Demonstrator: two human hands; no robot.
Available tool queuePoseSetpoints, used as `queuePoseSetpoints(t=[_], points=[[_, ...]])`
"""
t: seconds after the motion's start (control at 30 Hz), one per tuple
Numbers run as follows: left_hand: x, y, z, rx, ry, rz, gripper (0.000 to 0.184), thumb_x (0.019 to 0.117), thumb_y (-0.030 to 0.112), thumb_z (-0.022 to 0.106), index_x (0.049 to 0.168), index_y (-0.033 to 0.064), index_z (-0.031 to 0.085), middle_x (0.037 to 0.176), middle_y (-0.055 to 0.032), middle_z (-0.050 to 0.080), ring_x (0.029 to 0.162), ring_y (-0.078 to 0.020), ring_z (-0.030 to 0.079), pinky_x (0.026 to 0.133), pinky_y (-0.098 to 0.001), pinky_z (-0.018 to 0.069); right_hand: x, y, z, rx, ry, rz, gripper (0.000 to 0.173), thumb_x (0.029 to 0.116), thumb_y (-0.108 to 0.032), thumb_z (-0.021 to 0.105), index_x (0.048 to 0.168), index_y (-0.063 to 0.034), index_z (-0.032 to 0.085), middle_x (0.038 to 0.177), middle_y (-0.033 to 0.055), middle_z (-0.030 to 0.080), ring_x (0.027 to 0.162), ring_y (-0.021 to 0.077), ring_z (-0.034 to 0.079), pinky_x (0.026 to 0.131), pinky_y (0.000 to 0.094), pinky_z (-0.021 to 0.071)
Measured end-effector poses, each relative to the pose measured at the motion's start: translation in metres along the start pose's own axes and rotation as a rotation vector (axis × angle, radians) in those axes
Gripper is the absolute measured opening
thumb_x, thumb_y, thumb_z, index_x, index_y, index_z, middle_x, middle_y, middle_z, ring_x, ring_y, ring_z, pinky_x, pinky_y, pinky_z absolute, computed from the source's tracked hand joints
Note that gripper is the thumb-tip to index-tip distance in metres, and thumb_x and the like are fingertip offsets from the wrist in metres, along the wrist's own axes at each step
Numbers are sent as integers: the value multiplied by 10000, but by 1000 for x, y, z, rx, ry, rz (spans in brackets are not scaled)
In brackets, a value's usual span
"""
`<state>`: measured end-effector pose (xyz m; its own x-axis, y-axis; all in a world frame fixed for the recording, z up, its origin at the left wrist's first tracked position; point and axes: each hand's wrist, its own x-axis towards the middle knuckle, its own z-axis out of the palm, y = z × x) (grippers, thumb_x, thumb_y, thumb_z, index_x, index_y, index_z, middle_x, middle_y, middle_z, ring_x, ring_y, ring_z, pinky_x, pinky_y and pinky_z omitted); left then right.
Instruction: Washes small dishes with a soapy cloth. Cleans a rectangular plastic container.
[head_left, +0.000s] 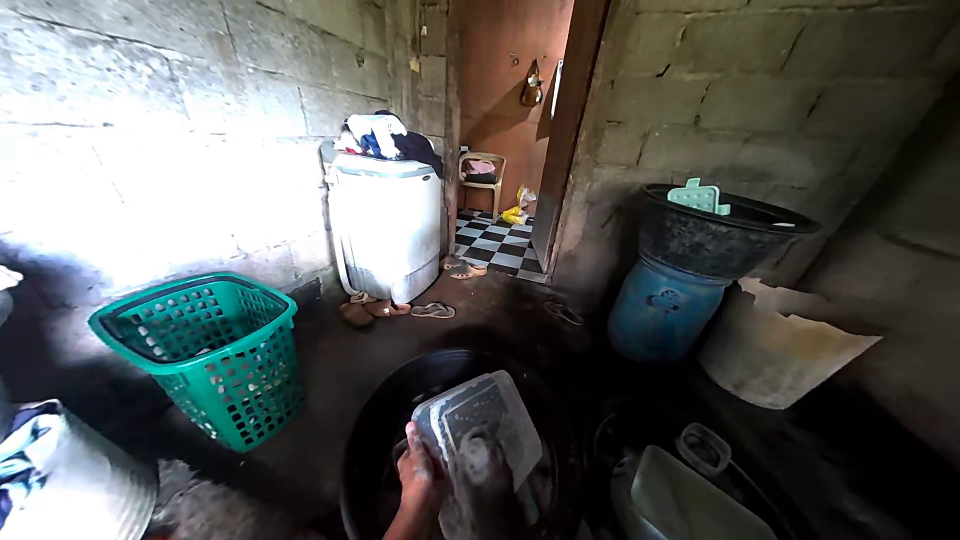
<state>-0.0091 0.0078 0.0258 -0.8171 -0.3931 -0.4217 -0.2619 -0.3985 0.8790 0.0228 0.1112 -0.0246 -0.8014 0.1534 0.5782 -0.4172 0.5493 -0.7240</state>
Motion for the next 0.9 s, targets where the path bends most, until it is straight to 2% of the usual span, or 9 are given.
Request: queuePoseSetpoints(t=[0.1,0.17,0.27,0.4,0.5,0.6,0.67,0.77,0.9], points=[[-13,-3,4,110,-52,64,657,1118,451,285,1135,-116,615,974,-252,641,889,-305,640,835,-509,533,25,-27,2,-82,-46,-11,564,887,-233,725,1272,164,614,1275,320,654,1221,417,640,1075,503,495],[-23,-4,7,206,-105,89,633,1123,419,301,1099,-118,635,958,-257,650,887,-316,643,841,-515,526,62,-38,-7,-31,-2,14,535,878,-150,733,1284,170,597,1278,325,648,1227,407,636,1089,491,488],[-25,-2,5,272,-154,117,583,1122,382,341,1012,-102,646,861,-205,634,796,-268,626,781,-469,527,109,-24,-24,33,26,107,449,897,-85,734,1244,174,614,1176,310,692,1116,379,693,1032,479,529],[-16,2,-1,374,-199,306,492,1103,286,437,767,-37,596,668,-83,536,641,-176,543,668,-402,483,132,-14,-47,106,134,314,369,941,-36,698,1238,165,614,1170,300,691,1109,342,682,1040,449,507],[-8,0,-3,559,-226,392,505,1092,316,451,807,-54,642,747,-175,606,751,-311,603,746,-547,483,106,-36,-46,27,-3,204,385,919,-91,722,1205,153,641,1122,281,711,1066,348,702,1000,478,538],[-9,4,-7,712,-247,464,535,1085,345,446,891,-90,690,896,-282,675,937,-456,653,854,-670,455,91,-54,-42,-31,-220,136,464,881,-150,761,1241,123,652,1203,274,696,1160,356,675,1055,486,507],[-8,6,-15,607,-264,619,506,1040,320,458,795,-72,662,762,-199,638,786,-351,638,763,-587,483,107,-47,-58,22,-295,295,469,926,-124,740,1303,120,605,1260,270,667,1216,317,635,1100,430,467],[-6,11,-23,294,-314,813,400,992,224,492,652,35,586,609,64,519,606,15,520,625,-216,469,132,-3,-90,21,-320,485,505,956,-119,717,1383,92,550,1356,272,612,1285,322,587,1130,438,436],[-5,11,-20,169,-377,825,363,969,157,507,618,77,556,599,120,506,598,88,497,613,-132,442,138,29,-115,-38,-294,578,442,983,-142,686,1357,67,576,1329,254,627,1249,309,602,1098,443,458]])
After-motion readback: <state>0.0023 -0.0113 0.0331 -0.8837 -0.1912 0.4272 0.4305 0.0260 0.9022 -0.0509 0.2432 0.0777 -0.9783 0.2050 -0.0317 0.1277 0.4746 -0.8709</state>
